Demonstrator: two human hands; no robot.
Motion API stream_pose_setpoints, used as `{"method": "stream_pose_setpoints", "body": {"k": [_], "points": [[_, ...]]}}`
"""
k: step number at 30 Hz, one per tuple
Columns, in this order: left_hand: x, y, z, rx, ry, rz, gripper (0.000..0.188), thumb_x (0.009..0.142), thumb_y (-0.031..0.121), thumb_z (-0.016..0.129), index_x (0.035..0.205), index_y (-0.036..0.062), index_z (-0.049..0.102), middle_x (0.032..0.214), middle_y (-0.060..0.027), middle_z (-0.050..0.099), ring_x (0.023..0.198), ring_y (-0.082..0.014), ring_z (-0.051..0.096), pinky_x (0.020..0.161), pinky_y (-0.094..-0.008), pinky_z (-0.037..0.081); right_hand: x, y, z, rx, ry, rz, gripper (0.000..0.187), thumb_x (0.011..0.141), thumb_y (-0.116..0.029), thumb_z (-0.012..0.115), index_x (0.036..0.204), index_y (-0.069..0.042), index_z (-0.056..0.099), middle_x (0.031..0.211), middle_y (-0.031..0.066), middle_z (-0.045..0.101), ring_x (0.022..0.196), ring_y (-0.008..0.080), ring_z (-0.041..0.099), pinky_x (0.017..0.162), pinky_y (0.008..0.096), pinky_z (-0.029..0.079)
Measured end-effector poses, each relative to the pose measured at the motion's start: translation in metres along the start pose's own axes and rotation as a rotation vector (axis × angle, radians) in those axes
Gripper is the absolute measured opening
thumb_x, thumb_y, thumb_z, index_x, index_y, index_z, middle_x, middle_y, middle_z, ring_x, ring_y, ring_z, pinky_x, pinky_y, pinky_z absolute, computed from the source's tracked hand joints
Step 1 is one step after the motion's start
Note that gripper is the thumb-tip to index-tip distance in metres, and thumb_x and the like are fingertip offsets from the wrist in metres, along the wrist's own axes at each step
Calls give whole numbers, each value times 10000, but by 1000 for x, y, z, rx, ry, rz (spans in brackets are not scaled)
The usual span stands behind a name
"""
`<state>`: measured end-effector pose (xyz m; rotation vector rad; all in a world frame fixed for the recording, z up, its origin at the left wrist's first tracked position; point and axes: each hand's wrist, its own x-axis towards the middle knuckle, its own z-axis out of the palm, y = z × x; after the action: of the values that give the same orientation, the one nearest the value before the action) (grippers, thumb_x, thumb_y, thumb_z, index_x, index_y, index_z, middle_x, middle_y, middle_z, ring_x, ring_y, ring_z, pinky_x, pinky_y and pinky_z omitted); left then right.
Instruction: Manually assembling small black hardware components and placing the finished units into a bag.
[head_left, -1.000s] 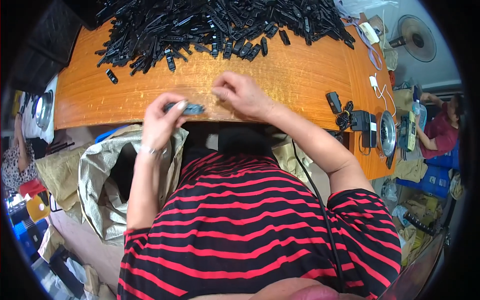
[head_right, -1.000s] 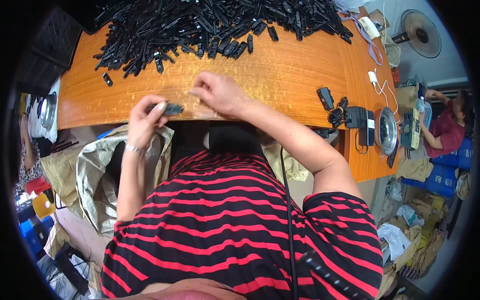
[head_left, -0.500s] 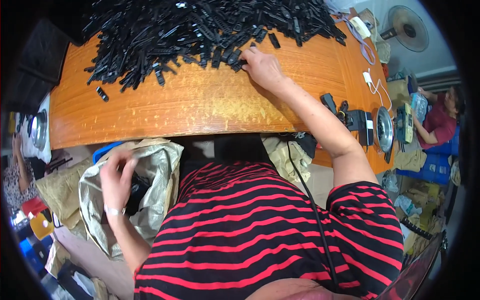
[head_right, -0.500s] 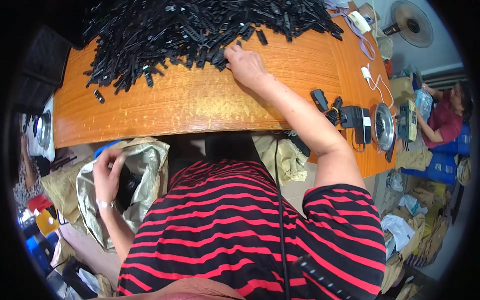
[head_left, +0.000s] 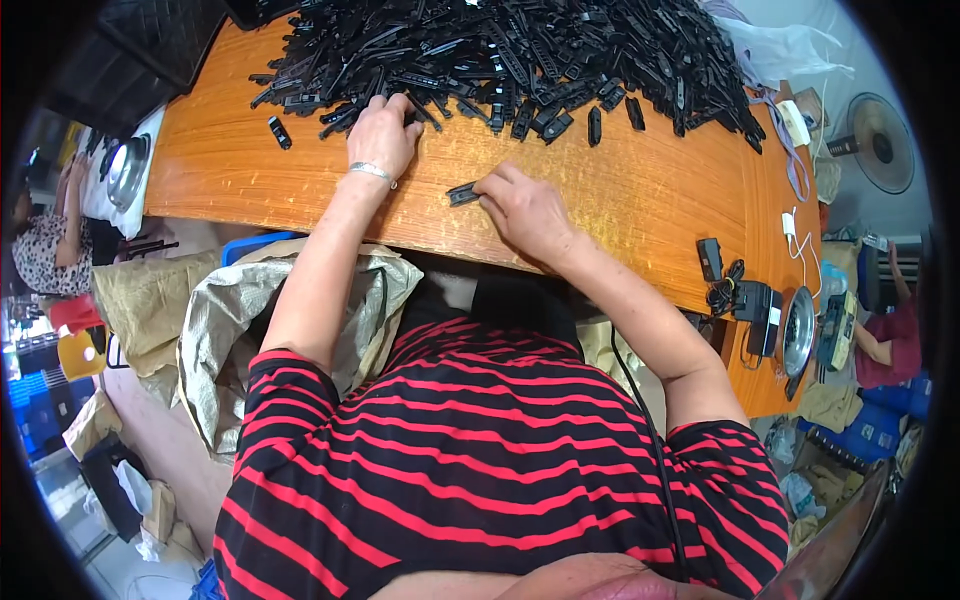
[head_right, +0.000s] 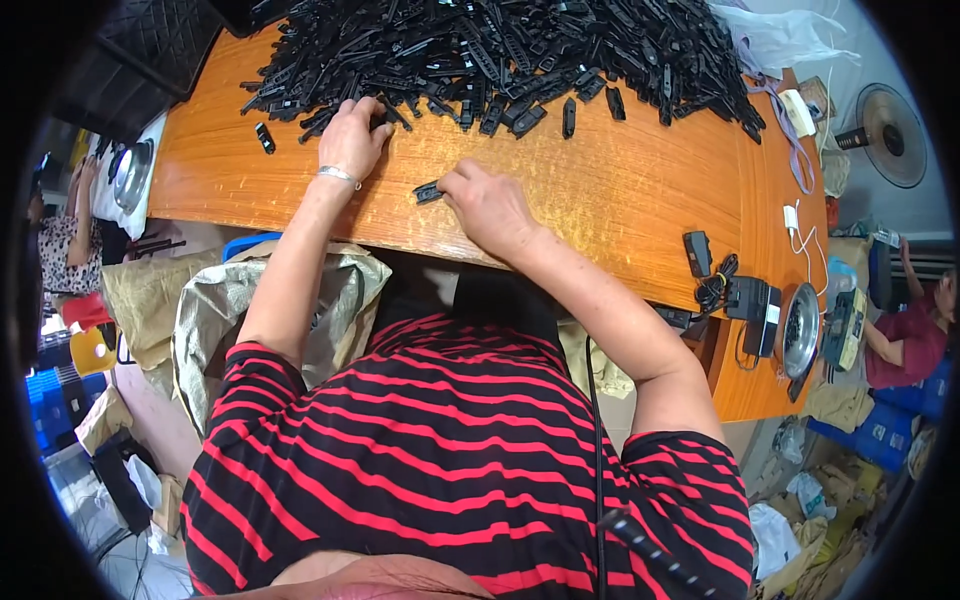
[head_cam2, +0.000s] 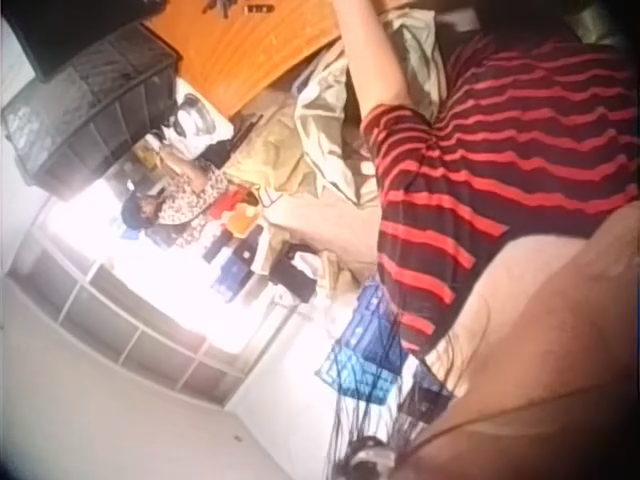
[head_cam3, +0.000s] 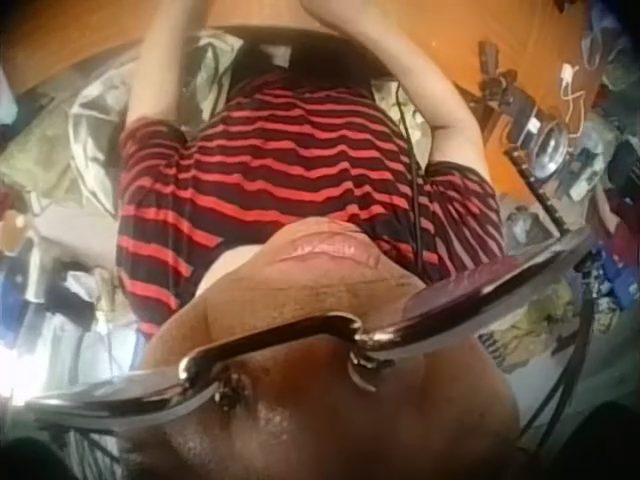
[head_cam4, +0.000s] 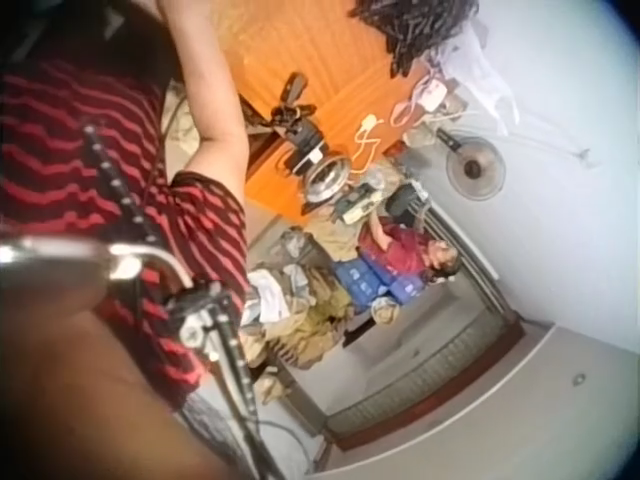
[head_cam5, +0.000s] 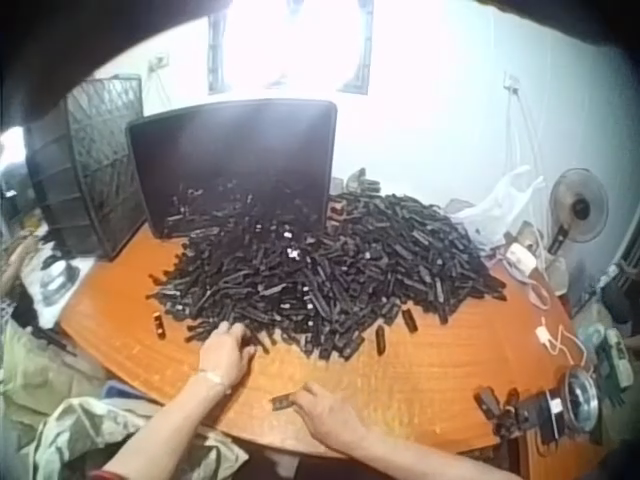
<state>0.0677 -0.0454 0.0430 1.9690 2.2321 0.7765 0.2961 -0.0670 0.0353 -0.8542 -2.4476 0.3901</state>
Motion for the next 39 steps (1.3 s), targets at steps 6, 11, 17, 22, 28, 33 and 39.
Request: {"method": "stream_pose_setpoints", "body": {"k": [6,11,17,22,28,33,39], "points": [[-17,-8,-1,-130,14,5,125,792,112,682,889,60,622,926,-128,614,838,-319,612,732,-389,490,4,-5,-5,87,28,21,73,828,-93,635,896,-71,620,878,86,612,739,300,633,619,368,523],[-30,2,-13,-728,-204,-182,190,808,41,696,962,24,585,884,-49,633,763,-120,595,693,-251,493,19,-2,-12,107,180,24,158,813,-62,639,972,-64,641,896,114,623,753,299,641,637,362,522],[-39,19,-26,-1262,-558,-245,246,842,29,677,1068,19,580,860,-3,628,764,-65,572,695,-197,485,43,5,-31,185,150,-99,212,787,-59,671,996,-59,639,879,103,625,746,275,629,623,341,513],[-51,25,-21,-1234,-401,-348,154,871,107,671,984,23,608,767,10,614,655,-52,556,580,-187,441,41,18,-31,501,-74,164,99,867,-99,656,929,-23,641,657,19,594,566,95,581,496,257,435],[-66,30,-9,-1092,-370,-325,113,853,92,686,887,12,614,708,0,598,577,-63,539,536,-197,442,34,20,-23,694,-282,485,127,890,-119,640,876,1,603,610,20,593,462,70,537,426,221,425],[-71,33,1,-990,-308,-378,119,823,65,705,870,5,613,701,-4,598,577,-70,536,540,-213,455,34,22,-18,687,-302,546,149,902,-129,629,856,5,581,600,36,599,444,79,537,417,229,436],[-71,27,18,-922,-238,-368,151,798,88,736,831,1,617,714,-11,613,620,-67,534,584,-225,472,36,25,-14,666,-332,565,152,900,-130,630,854,5,576,607,39,600,445,82,539,413,239,438]]}}
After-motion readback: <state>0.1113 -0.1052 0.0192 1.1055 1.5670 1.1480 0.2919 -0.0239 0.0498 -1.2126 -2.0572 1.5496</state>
